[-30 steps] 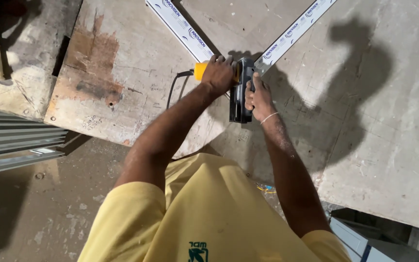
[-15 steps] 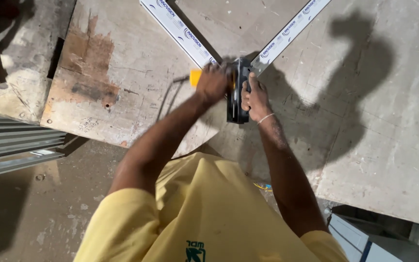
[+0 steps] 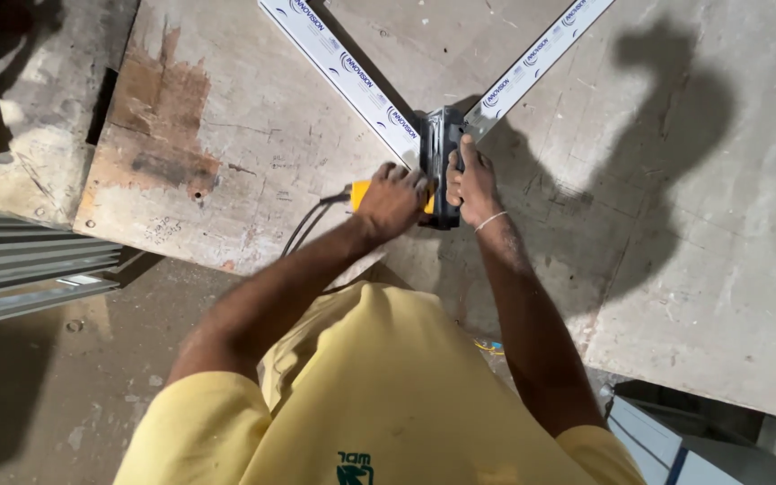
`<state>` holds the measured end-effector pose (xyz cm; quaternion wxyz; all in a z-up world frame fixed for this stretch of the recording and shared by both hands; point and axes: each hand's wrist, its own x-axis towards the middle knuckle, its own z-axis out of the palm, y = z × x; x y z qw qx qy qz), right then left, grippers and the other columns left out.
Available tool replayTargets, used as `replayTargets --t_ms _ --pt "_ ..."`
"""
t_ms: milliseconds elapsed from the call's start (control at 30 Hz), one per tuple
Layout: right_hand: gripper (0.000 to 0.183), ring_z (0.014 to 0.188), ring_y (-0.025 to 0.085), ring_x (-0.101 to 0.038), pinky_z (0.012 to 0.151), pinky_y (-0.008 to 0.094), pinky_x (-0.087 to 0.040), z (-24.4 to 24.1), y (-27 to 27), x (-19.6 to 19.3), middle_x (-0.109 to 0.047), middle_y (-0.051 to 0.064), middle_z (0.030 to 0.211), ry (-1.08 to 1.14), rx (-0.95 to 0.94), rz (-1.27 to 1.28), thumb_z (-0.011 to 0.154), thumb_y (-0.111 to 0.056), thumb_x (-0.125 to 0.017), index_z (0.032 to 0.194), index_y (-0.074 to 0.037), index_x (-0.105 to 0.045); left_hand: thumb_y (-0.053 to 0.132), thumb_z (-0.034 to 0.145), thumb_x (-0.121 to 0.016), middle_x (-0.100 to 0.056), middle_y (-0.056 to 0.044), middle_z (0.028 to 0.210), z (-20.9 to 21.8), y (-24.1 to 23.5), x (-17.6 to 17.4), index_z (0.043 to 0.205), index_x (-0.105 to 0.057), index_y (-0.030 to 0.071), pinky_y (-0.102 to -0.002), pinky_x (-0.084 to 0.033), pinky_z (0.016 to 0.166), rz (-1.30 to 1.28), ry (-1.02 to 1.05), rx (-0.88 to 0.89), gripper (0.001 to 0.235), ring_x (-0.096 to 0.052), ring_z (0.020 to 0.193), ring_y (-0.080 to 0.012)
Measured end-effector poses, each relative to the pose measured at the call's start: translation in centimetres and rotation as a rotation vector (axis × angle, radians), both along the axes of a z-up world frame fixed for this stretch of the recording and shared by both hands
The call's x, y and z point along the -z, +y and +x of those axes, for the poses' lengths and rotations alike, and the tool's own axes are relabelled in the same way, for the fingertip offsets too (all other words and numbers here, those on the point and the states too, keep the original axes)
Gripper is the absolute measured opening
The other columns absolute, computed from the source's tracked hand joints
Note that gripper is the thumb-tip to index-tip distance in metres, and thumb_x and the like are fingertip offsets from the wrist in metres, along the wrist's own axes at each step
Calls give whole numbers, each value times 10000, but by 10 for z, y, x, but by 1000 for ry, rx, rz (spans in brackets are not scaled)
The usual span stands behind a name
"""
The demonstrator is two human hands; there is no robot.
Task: Using a pneumatic staple gun to join sections of white window frame material at the corners.
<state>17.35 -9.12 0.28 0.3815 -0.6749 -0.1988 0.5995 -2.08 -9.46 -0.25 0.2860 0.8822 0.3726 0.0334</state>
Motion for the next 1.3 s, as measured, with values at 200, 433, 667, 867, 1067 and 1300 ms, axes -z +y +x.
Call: replayTargets --t_ms 200,433,667,867,1067,1300 --pt "526 395 72 -301 365 274 -236 3 -1 4 -363 -62 565 22 -17 5 971 -639 -570 885 -121 -550 403 824 -748 -516 -164 1469 21 75 21 1385 -513 65 -541 -284 1114 85 9 -130 695 -482 1350 -328" --pt "536 393 71 -284 356 269 -211 7 -1 4 -360 -59 566 24 -15 9 961 -647 -586 872 -123 -516 459 898 -726 -580 -159 1332 7 60 -17 1363 -539 19 -486 -377 1060 32 82 -28 667 -517 1270 -314" --pt "506 395 84 -303 364 273 -224 1 -4 0 -363 -49 562 12 -2 -7 969 -610 -606 892 -112 -559 342 1081 -629 -586 -134 1452 9 -11 28 1381 -560 65 -489 -390 1160 38 43 39 414 -536 1368 -310" --pt "499 382 81 -296 347 275 -218 -13 -20 -2 -370 -50 556 -7 24 9 987 -590 -581 890 -101 -563 472 896 -671 -514 -149 1490 8 73 4 1411 -526 98 -588 -264 1168 38 90 -69 653 -456 1384 -344" --pt "476 469 79 -382 418 270 -312 -10 -141 6 -447 -36 613 -242 -1 249 1091 -514 -495 839 -116 -562 712 940 -538 -483 -215 1478 -33 143 39 1485 -457 72 -565 -181 1200 27 137 227 845 -417 1392 -385" --pt "427 395 61 -272 354 265 -216 -3 -255 -34 -344 -61 547 -181 282 -77 1079 -466 -487 800 -144 -515 820 852 -562 -638 -147 1319 -75 211 105 1301 -640 25 -484 -409 1145 618 245 405 916 -605 1240 -310"
